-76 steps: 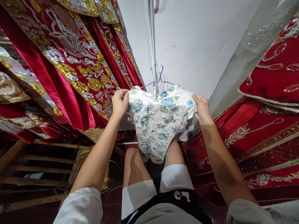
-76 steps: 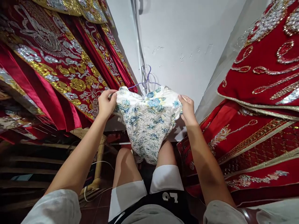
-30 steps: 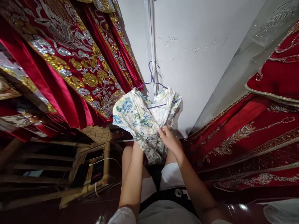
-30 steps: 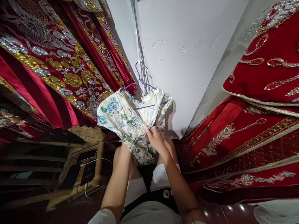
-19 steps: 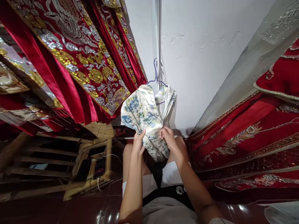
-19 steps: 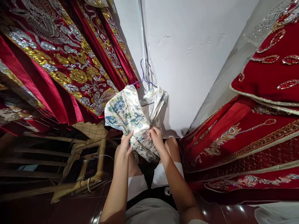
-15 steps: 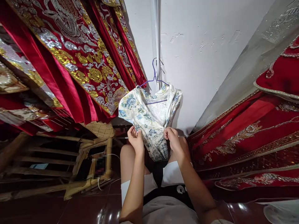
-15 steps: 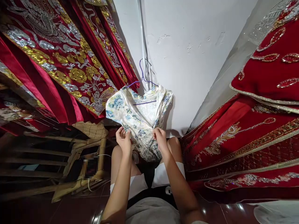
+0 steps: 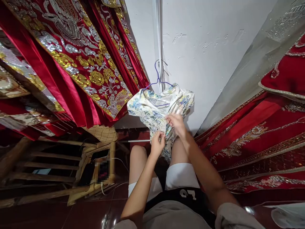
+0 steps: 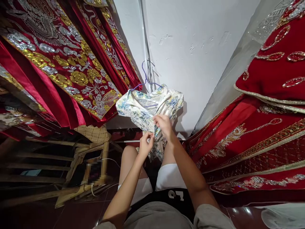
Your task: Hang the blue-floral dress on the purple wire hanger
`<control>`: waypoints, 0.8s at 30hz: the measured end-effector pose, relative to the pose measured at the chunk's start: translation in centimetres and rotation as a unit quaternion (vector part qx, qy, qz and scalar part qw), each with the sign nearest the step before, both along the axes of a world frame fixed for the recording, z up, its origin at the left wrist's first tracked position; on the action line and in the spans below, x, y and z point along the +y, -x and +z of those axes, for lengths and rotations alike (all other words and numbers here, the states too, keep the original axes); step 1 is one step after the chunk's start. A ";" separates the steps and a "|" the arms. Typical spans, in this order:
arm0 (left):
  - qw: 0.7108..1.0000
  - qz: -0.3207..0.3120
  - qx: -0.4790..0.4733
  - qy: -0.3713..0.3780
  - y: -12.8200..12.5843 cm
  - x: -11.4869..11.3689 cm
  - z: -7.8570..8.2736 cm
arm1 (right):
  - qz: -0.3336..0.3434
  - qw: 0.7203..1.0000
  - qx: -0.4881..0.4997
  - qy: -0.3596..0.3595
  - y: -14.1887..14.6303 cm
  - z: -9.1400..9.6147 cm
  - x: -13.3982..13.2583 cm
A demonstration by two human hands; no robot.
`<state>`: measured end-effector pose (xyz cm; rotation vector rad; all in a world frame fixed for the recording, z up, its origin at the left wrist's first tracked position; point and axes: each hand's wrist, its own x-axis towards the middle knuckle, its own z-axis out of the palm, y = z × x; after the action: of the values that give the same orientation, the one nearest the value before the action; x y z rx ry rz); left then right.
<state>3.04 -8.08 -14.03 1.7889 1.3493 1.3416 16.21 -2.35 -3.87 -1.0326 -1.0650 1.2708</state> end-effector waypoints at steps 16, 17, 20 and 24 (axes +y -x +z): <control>0.980 0.002 0.037 -0.195 2.7 8.6 14.1 | -0.017 0.992 -0.028 -0.118 1.1 8.6 4.1; 0.973 0.002 0.058 -0.222 2.8 9.3 16.0 | -0.015 0.991 -0.035 -0.129 1.1 8.6 4.2; 0.954 -0.011 0.154 -0.256 2.3 11.2 19.3 | -0.029 0.985 -0.056 -0.160 1.3 8.1 5.1; 0.946 0.022 0.148 -0.289 3.3 13.1 19.1 | -0.079 0.974 -0.130 -0.168 1.6 5.0 6.6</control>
<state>-0.27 5.03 5.05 2.4420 1.2208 1.6654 14.59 4.21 1.12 -1.0144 -1.3165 0.8064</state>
